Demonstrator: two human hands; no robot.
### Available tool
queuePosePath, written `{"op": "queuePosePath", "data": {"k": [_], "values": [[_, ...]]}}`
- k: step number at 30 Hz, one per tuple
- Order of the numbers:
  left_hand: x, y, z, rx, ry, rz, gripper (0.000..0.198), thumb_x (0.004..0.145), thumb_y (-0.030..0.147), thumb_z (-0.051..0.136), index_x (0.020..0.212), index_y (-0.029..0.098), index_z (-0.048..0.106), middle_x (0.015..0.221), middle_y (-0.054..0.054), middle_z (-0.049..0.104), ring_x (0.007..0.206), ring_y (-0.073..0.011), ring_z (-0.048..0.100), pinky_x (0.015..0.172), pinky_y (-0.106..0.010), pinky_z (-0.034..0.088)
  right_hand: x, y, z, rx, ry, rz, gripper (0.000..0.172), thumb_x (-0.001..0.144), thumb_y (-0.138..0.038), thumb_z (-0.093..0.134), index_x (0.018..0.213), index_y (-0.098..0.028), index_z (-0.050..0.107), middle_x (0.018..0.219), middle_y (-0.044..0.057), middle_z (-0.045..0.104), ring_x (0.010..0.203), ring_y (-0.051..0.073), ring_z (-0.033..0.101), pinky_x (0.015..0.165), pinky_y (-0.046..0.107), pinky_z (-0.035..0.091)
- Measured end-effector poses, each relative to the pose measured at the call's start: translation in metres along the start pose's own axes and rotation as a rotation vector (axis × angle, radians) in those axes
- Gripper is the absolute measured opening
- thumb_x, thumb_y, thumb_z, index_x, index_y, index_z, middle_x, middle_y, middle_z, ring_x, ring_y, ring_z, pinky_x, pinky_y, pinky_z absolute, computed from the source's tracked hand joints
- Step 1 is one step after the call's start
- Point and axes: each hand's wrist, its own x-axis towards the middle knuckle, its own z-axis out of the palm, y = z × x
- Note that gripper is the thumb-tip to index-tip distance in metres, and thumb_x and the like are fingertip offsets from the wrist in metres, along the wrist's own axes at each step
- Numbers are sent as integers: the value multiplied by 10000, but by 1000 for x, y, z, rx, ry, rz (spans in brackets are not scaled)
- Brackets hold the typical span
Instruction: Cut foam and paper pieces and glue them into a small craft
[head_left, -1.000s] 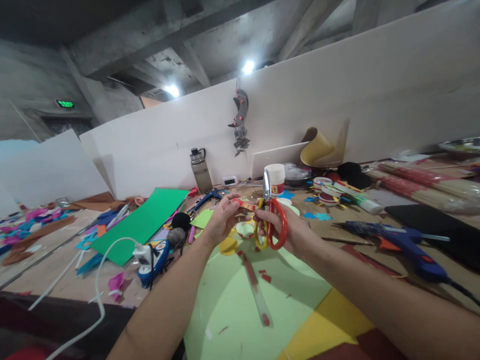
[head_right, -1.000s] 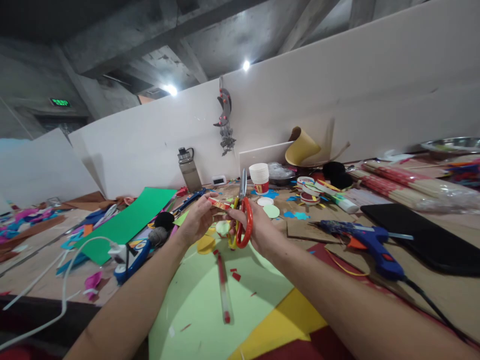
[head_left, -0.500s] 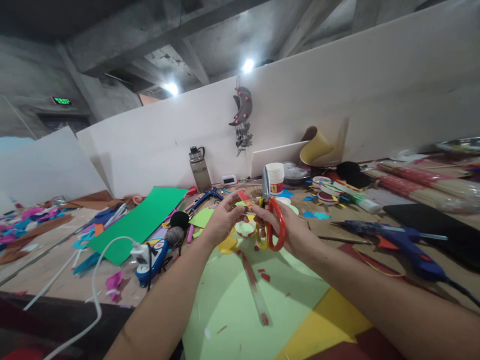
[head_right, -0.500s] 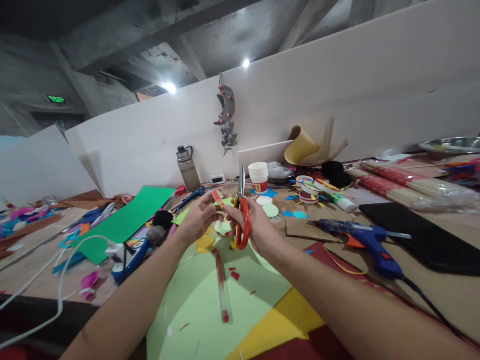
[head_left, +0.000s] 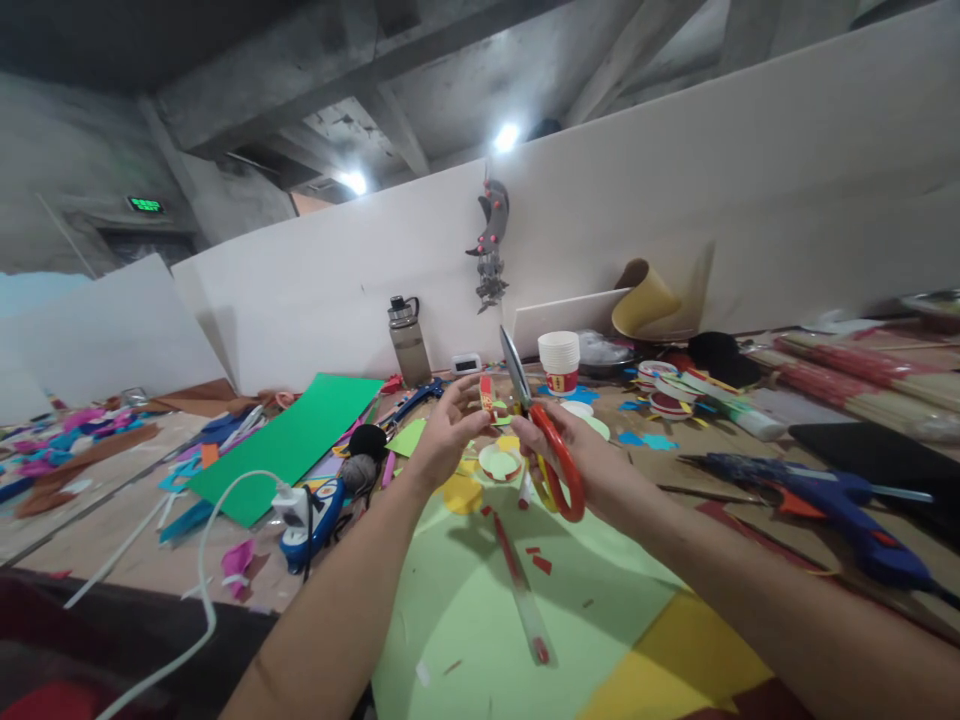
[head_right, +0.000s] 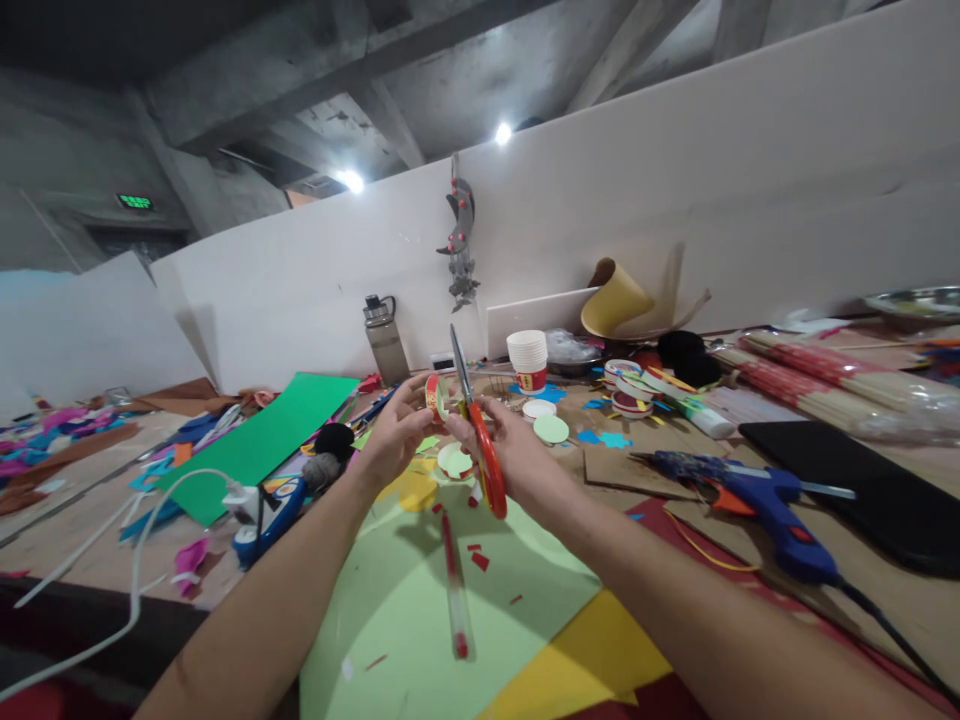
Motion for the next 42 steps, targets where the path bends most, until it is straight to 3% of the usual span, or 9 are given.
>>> {"op": "queuePosePath", "data": {"k": [5, 8, 14, 17, 20, 26, 42], "values": [[4, 8, -15, -80, 50, 69, 547, 692, 297, 743, 1210, 184, 606, 1082, -83, 637, 818, -145, 603, 621, -239, 432, -10, -12, 0, -109, -170, 14, 620, 637, -495, 807, 1090, -245, 465, 792, -39, 544, 701, 143, 586, 659, 305, 545], [5, 11, -23, -113, 53, 95, 508, 694, 297, 731, 1180, 187, 631, 1096, -84, 653, 758, -121, 593, 605, -235, 415, -10, -7, -4, -186, -248, 30, 604, 686, -532, 762, 1103, -244, 434, 800, -39, 523, 738, 157, 604, 714, 337, 550], [5, 13, -29, -145, 67, 111, 489, 688, 305, 745, 1153, 183, 652, 1114, -89, 662, 811, -138, 611, 620, -238, 421, -9, -2, -8, -423, -262, -53, 520, 746, -538, 700, 1088, -227, 461, 843, -2, 576, 679, 134, 561, 602, 267, 493], [5, 14, -31, -162, 86, 109, 486, 674, 301, 750, 1136, 176, 669, 1083, -82, 668, 816, -137, 604, 630, -239, 418, -9, -5, -6, -430, -197, -54, 496, 776, -609, 615, 1061, -230, 470, 714, -27, 559, 568, 136, 549, 502, 257, 467], [4, 16, -33, -173, 85, 119, 475, 679, 303, 732, 1129, 160, 681, 1061, -87, 677, 815, -138, 594, 639, -243, 408, -11, -12, -6, -509, -147, -43, 418, 821, -641, 518, 893, -229, 498, 549, -55, 491, 453, 121, 485, 433, 240, 430], [3, 18, -33, -173, 108, 130, 440, 677, 333, 722, 1074, 145, 704, 940, -82, 690, 774, -143, 582, 652, -258, 398, -16, -21, -9, -651, -168, 81, 399, 807, -614, 556, 731, -230, 479, 475, -71, 458, 390, 93, 446, 389, 205, 402], [2, 20, -30, -171, 65, 110, 420, 688, 337, 709, 1054, 131, 723, 1049, -114, 694, 857, -169, 570, 767, -276, 425, -25, -23, 2, -704, -180, 52, 389, 845, -594, 497, 717, -229, 458, 505, -56, 471, 400, 88, 429, 345, 186, 366]]}}
